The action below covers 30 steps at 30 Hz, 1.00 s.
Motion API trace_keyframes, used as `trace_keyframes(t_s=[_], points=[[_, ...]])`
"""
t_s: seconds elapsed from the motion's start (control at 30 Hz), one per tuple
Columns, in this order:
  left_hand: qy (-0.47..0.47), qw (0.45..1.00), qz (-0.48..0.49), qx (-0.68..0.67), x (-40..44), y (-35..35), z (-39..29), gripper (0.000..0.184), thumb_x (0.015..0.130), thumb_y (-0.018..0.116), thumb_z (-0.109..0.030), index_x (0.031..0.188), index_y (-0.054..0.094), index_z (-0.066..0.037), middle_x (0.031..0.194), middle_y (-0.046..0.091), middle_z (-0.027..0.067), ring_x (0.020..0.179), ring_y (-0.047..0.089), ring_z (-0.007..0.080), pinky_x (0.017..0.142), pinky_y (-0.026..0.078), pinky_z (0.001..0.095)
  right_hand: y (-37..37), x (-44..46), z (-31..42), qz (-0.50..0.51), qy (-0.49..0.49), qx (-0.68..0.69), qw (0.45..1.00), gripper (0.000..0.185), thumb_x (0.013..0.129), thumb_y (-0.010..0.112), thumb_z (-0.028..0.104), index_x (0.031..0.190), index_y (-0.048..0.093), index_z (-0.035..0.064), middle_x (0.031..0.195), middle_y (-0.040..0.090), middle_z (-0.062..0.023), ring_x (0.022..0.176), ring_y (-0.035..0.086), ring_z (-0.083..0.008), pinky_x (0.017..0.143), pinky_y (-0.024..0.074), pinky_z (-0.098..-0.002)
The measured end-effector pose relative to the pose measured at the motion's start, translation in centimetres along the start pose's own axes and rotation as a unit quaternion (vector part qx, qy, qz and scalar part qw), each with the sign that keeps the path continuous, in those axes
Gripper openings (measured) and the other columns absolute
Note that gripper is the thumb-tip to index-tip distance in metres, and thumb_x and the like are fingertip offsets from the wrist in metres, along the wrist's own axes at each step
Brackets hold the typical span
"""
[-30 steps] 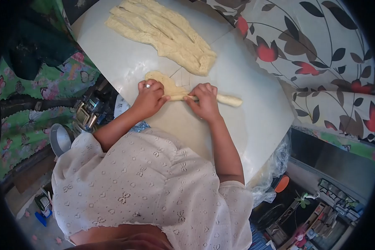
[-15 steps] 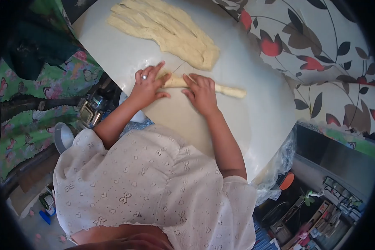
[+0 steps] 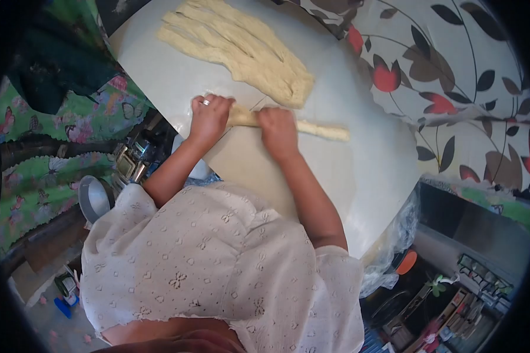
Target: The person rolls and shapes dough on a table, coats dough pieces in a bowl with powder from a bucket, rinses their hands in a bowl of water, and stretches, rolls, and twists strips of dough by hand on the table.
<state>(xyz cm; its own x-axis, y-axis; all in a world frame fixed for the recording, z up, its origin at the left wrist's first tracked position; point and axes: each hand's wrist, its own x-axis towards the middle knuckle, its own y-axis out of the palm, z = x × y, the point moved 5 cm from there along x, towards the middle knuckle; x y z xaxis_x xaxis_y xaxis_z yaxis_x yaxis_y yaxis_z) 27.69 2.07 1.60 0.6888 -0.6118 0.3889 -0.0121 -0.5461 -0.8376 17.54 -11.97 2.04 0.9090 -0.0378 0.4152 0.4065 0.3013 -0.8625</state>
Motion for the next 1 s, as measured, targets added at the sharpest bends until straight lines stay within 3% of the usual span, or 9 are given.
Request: trace_keyframes(t_s=[0.07, 0.17, 0.37, 0.43, 0.57, 0.67, 0.73, 0.87, 1.0], points=[[0.060, 0.985, 0.161, 0.004, -1.5, 1.4, 0.8, 0.026, 0.078, 0.065, -0.023, 0.101, 0.065, -0.011, 0.114, 0.057, 0.0063, 0.114, 0.046, 0.0232, 0.096, 0.026, 0.0449, -0.5, -0.7, 1.8, 0.017, -0.037, 0.027, 0.999, 0.034, 0.075, 0.058, 0.007, 0.110, 0.059, 0.0097, 0.101, 0.059, -0.0047, 0.097, 0.053, -0.0254, 0.088, 0.0396, -0.0385], [0.150, 0.988, 0.046, -0.003, -1.9, -2.0, -0.4, 0.026, 0.078, 0.065, -0.023, 0.102, 0.064, -0.011, 0.113, 0.058, 0.0036, 0.110, 0.048, 0.0237, 0.094, 0.028, 0.0461, -1.2, 0.2, 1.7, 0.003, -0.001, 0.032, 0.999, 0.035, 0.077, 0.061, 0.010, 0.113, 0.061, 0.0110, 0.101, 0.059, -0.0042, 0.098, 0.053, -0.0239, 0.089, 0.0392, -0.0379], [0.118, 0.987, 0.085, -0.070, -0.9, -1.4, 1.0, 0.024, 0.077, 0.068, -0.028, 0.086, 0.067, -0.005, 0.120, 0.054, 0.0055, 0.116, 0.044, 0.0234, 0.095, 0.025, 0.0462, -0.1, 0.1, -0.1, -0.006, 0.035, 0.074, 0.997, 0.029, 0.077, 0.069, 0.026, 0.101, 0.066, 0.0098, 0.088, 0.056, -0.0034, 0.088, 0.053, -0.0221, 0.076, 0.0382, -0.0360], [0.087, 0.985, 0.120, -0.085, -1.7, -1.9, 1.2, 0.023, 0.077, 0.069, -0.026, 0.081, 0.066, -0.003, 0.122, 0.054, 0.0091, 0.119, 0.042, 0.0266, 0.097, 0.023, 0.0452, -0.2, -0.4, -0.3, 0.095, 0.066, 0.082, 0.990, 0.029, 0.076, 0.070, 0.031, 0.095, 0.066, 0.0091, 0.085, 0.055, -0.0042, 0.084, 0.053, -0.0226, 0.074, 0.0374, -0.0361], [-0.022, 0.996, 0.084, -0.035, -0.6, -1.7, 1.9, 0.021, 0.078, 0.067, -0.023, 0.084, 0.066, -0.003, 0.121, 0.053, 0.0110, 0.118, 0.041, 0.0295, 0.099, 0.020, 0.0446, 0.0, 1.3, 0.1, 0.033, 0.124, -0.045, 0.991, 0.022, 0.081, 0.063, 0.024, 0.097, 0.064, 0.0091, 0.084, 0.055, -0.0059, 0.084, 0.052, -0.0242, 0.073, 0.0370, -0.0368], [-0.076, 0.991, -0.104, -0.042, 1.2, -2.0, 2.1, 0.024, 0.079, 0.064, -0.022, 0.098, 0.064, -0.006, 0.120, 0.055, 0.0090, 0.118, 0.043, 0.0265, 0.099, 0.023, 0.0447, -0.2, 2.9, 0.5, -0.051, 0.113, -0.087, 0.988, 0.022, 0.082, 0.059, 0.016, 0.104, 0.062, 0.0100, 0.093, 0.058, -0.0058, 0.093, 0.052, -0.0241, 0.078, 0.0376, -0.0366], [0.129, 0.977, 0.164, 0.040, 0.7, 1.0, 1.8, 0.037, 0.079, 0.065, -0.025, 0.111, 0.059, -0.010, 0.118, 0.057, 0.0040, 0.111, 0.048, 0.0236, 0.096, 0.029, 0.0443, 0.7, 1.6, 0.7, -0.020, 0.034, -0.025, 0.999, 0.024, 0.082, 0.058, 0.014, 0.106, 0.061, 0.0107, 0.098, 0.058, -0.0052, 0.097, 0.052, -0.0233, 0.082, 0.0373, -0.0362], [0.168, 0.985, 0.044, 0.022, -0.4, -1.8, 1.0, 0.041, 0.075, 0.068, -0.031, 0.111, 0.061, -0.012, 0.105, 0.063, -0.0004, 0.106, 0.052, 0.0178, 0.093, 0.033, 0.0419, 0.5, 1.4, 1.2, 0.025, -0.001, 0.034, 0.999, 0.032, 0.081, 0.061, 0.017, 0.113, 0.060, 0.0126, 0.107, 0.060, -0.0034, 0.101, 0.053, -0.0217, 0.085, 0.0382, -0.0356], [0.146, 0.982, 0.109, -0.055, 1.0, -1.0, 1.9, 0.036, 0.075, 0.069, -0.030, 0.105, 0.063, -0.011, 0.096, 0.063, 0.0023, 0.099, 0.053, 0.0208, 0.092, 0.030, 0.0413, 0.8, 1.4, 0.8, 0.058, 0.062, 0.070, 0.994, 0.036, 0.079, 0.067, 0.023, 0.113, 0.062, 0.0107, 0.096, 0.059, -0.0058, 0.094, 0.053, -0.0242, 0.085, 0.0385, -0.0370]])
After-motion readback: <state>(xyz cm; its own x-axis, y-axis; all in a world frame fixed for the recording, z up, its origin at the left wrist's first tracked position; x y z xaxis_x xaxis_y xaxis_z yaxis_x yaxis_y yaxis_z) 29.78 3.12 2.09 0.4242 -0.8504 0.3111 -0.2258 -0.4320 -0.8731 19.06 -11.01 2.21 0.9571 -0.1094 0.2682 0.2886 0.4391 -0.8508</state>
